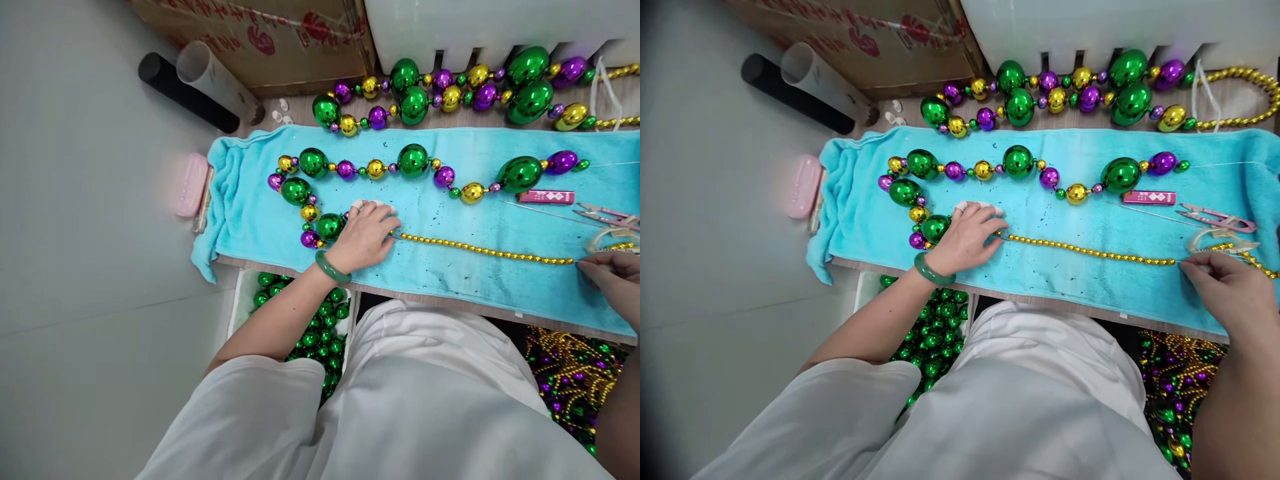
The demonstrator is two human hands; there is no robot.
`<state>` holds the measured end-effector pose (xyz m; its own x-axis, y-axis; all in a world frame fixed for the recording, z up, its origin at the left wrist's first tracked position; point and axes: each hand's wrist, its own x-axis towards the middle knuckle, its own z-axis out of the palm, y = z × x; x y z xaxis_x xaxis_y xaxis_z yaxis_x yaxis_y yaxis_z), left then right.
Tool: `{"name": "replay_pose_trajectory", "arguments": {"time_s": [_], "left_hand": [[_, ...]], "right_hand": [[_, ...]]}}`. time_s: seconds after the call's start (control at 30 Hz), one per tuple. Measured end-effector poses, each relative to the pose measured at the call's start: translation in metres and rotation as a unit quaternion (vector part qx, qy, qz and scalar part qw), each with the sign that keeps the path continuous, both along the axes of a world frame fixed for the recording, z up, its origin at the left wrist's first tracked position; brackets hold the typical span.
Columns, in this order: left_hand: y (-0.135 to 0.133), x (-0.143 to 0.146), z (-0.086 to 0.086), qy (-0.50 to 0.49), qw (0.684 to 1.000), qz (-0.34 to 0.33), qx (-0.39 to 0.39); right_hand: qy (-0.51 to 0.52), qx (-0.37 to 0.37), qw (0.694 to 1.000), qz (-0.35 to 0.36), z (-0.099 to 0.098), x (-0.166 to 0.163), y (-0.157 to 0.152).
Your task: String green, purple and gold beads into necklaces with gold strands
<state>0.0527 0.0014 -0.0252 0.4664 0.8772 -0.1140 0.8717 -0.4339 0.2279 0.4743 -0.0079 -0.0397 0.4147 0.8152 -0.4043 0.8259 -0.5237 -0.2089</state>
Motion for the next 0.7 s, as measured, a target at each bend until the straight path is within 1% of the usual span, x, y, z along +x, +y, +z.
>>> {"name": "replay_pose_trajectory", "arguments": {"time_s": [0.17, 0.33, 0.47, 0.6, 0.7], "left_hand": [[0.000, 0.015, -0.003, -0.021, 1.000, -0.018, 0.008], [0.001, 0.012, -0.005, -0.015, 1.000, -0.001, 0.015], [-0.001, 0.012, -0.004, -0.008, 1.000, 0.007, 0.015], [-0.002, 0.027, -0.006, -0.028, 0.999, -0.005, 0.023], [-0.001, 0.036, -0.009, -0.038, 0.999, -0.017, 0.021]], "right_hand": [[0.004, -0.005, 1.000, 0.013, -0.001, 0.002, 0.001], [0.004, 0.009, 1.000, 0.021, -0.002, 0.005, 0.000], [-0.004, -0.002, 1.000, 0.000, 0.006, -0.006, 0.002], [-0.005, -0.022, 1.000, 0.003, 0.015, -0.016, 0.004], [0.003, -0.021, 1.000, 0.005, 0.015, -0.016, 0.003]]}}
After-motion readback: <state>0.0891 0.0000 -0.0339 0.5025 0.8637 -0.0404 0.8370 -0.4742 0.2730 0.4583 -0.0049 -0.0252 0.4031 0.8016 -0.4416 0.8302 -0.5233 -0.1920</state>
